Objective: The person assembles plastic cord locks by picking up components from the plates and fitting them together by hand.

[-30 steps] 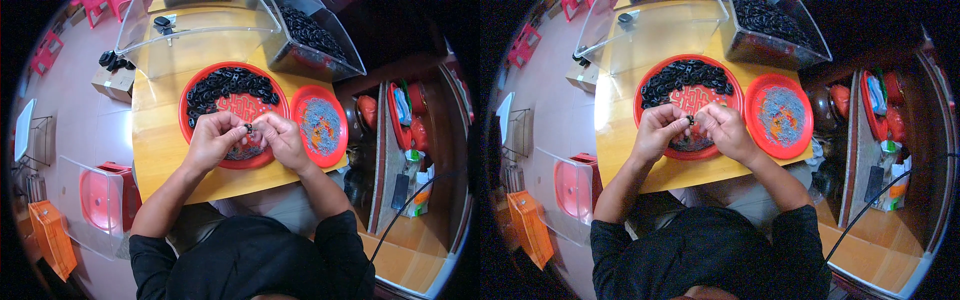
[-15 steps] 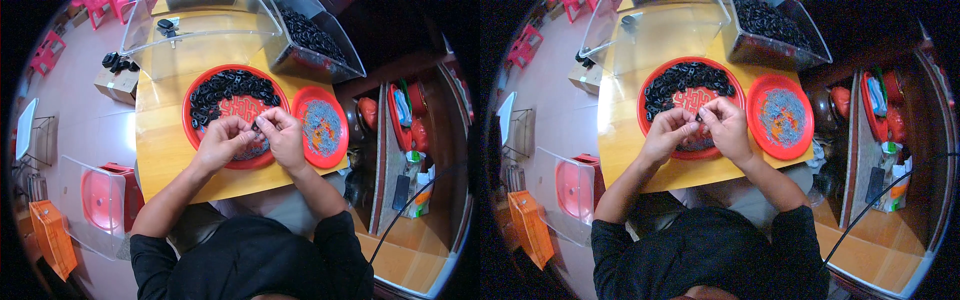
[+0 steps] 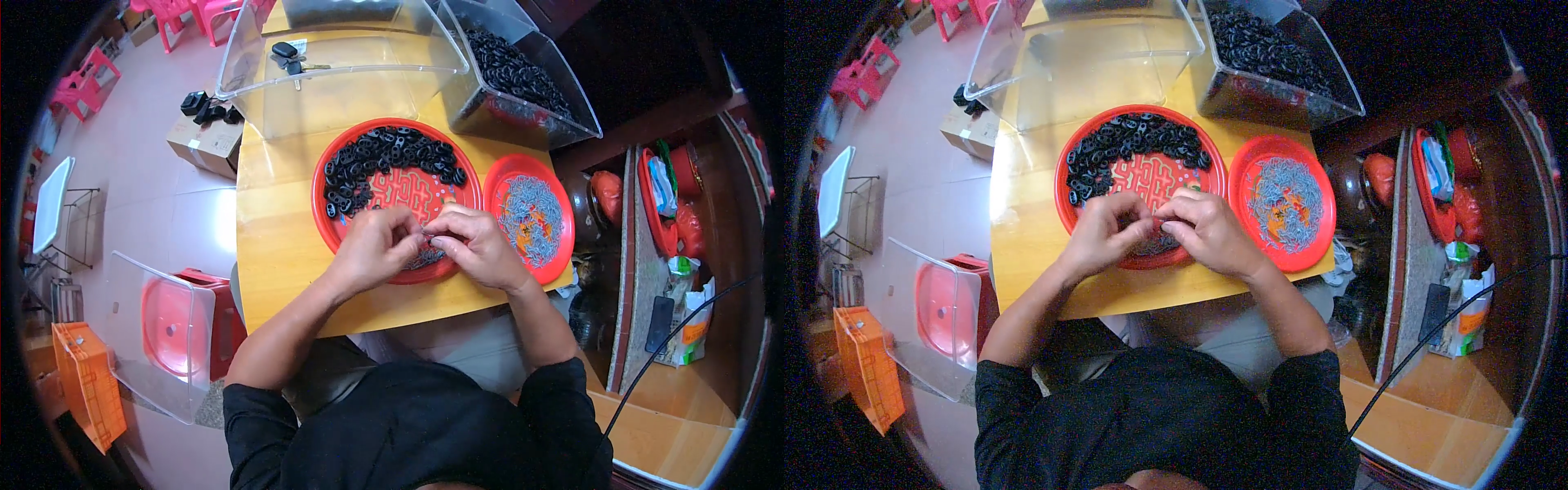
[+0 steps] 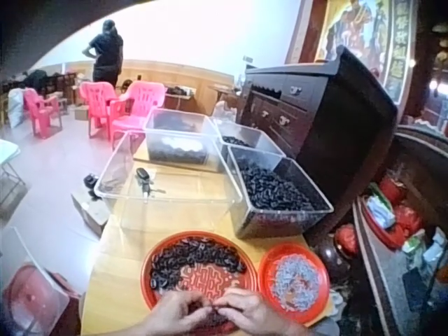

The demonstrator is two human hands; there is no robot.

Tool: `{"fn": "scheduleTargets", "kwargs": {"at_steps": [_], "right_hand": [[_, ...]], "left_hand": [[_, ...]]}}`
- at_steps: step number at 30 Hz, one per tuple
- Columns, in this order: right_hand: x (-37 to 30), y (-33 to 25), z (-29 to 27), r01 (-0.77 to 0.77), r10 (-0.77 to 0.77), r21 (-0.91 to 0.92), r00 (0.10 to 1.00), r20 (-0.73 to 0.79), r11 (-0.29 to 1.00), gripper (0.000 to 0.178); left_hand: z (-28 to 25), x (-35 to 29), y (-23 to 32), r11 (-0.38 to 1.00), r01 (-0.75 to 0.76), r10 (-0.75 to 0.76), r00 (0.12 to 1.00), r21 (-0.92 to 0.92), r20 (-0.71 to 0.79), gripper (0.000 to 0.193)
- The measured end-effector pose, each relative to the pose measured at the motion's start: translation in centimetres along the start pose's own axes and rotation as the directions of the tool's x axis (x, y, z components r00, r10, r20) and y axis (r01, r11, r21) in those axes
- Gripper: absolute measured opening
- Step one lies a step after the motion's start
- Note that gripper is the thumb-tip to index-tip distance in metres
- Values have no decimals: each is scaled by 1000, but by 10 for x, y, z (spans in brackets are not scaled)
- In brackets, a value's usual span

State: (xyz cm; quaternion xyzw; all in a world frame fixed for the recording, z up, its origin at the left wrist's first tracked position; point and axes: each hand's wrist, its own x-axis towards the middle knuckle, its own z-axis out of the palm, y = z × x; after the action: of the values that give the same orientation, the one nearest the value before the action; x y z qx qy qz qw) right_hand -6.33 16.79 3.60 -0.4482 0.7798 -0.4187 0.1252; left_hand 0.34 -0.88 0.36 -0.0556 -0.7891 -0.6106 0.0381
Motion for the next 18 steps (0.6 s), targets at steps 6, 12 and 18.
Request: {"fn": "scheduleTargets", "kwargs": {"at_steps": [6,12,18], "right_hand": [[-12,-4,-5,-83,77,-45,991,-108,996,10],[-29,4,-5,-133,210,229,912,-353,964,7],[-39,-2,0,-171,335,459,892,-304,872,3]], "left_hand": [[-29,15,-5,833,-85,312,888,546,-338,8],[-26,31,-10,612,-10,354,898,791,-262,6],[-23,57,-20,391,48,294,940,919,-175,6]]}}
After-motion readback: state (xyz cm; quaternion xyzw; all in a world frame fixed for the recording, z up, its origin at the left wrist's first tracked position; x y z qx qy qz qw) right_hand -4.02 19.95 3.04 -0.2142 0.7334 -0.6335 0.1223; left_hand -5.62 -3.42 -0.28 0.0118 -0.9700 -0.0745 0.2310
